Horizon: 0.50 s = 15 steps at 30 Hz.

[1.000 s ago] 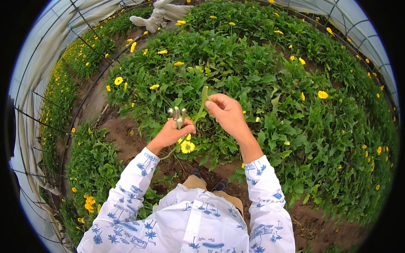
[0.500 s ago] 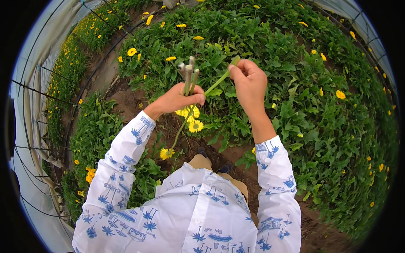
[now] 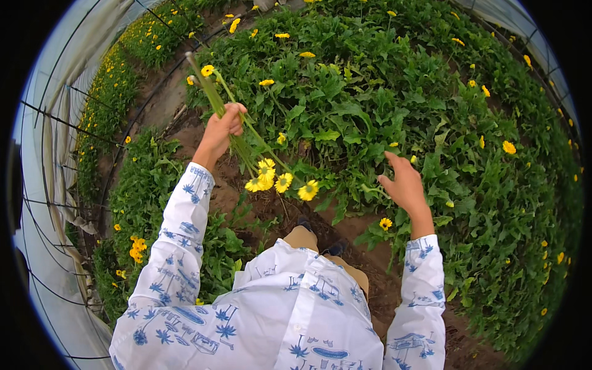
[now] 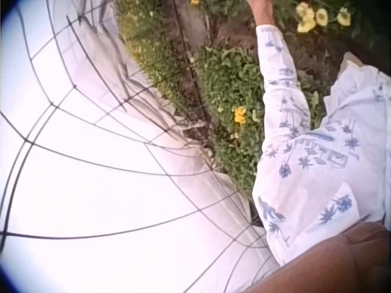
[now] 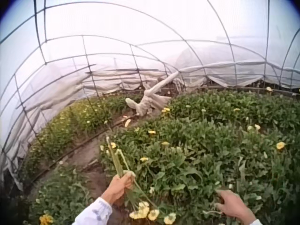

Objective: The person walks through a greenhouse and repeatedly plucks yellow flowers by hand, gathering them into a growing bunch held in the left hand. The person moves between rows of plants, selecting and adding flowers to the bunch throughout the clip.

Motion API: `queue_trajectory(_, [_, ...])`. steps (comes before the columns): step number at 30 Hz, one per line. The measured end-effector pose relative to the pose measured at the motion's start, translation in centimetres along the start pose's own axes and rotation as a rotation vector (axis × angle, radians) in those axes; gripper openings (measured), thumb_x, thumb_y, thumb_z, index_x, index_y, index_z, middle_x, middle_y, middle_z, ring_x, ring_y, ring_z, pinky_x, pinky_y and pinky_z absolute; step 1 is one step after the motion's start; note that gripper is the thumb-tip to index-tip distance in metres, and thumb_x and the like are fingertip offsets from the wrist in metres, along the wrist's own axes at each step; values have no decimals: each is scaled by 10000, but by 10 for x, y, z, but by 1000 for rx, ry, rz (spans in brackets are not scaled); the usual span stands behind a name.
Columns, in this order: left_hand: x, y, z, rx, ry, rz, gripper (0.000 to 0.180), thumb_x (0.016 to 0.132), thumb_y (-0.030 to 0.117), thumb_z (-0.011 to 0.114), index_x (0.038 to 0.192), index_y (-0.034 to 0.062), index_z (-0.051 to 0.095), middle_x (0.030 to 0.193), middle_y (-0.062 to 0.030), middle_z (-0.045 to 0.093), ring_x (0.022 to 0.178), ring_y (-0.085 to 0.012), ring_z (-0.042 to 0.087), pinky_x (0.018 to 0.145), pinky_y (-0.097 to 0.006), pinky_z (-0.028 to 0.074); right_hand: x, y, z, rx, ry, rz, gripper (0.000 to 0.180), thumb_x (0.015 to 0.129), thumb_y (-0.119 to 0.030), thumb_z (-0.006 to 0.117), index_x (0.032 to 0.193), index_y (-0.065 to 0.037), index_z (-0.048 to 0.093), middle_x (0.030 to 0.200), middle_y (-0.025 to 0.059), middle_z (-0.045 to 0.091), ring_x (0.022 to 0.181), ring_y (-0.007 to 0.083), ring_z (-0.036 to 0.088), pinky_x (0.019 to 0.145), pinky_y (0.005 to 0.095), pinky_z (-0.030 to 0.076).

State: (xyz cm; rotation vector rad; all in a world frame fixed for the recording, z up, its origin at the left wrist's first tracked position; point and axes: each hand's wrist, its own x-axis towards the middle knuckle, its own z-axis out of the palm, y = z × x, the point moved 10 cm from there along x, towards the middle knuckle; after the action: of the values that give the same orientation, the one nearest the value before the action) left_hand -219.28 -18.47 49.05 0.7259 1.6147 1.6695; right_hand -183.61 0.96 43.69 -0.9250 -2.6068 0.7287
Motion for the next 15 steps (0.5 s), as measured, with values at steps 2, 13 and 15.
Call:
queue_trajectory(2, [1,3,-10,-180,15,31,219,986,248,473,904,64,560,569,81,281,496,-48,259,482,-224,277,-12,30,38,390,-88,201,417,873,-160,604,1267,-47,527,1117,122,621,1022,261,602,836,405,494])
queue_trajectory(13, [-36,-50,-87,-918,281,-148,307,1011,264,398,814,71,533,559,57,233,490,-82,226,480,-243,251,-26,-2,42,1059,-54,285,261,899,-60,545,1147,7,590,987,94,666,915,169,632,831,301,496])
queue_trajectory(15, [-40,-62,-92,-975,284,-182,331,1015,262,388,793,68,539,551,57,239,479,-83,219,479,-243,252,-23,-13,39,1082,-86,260,260,899,-60,546,1146,9,590,981,97,667,911,171,633,836,304,497])
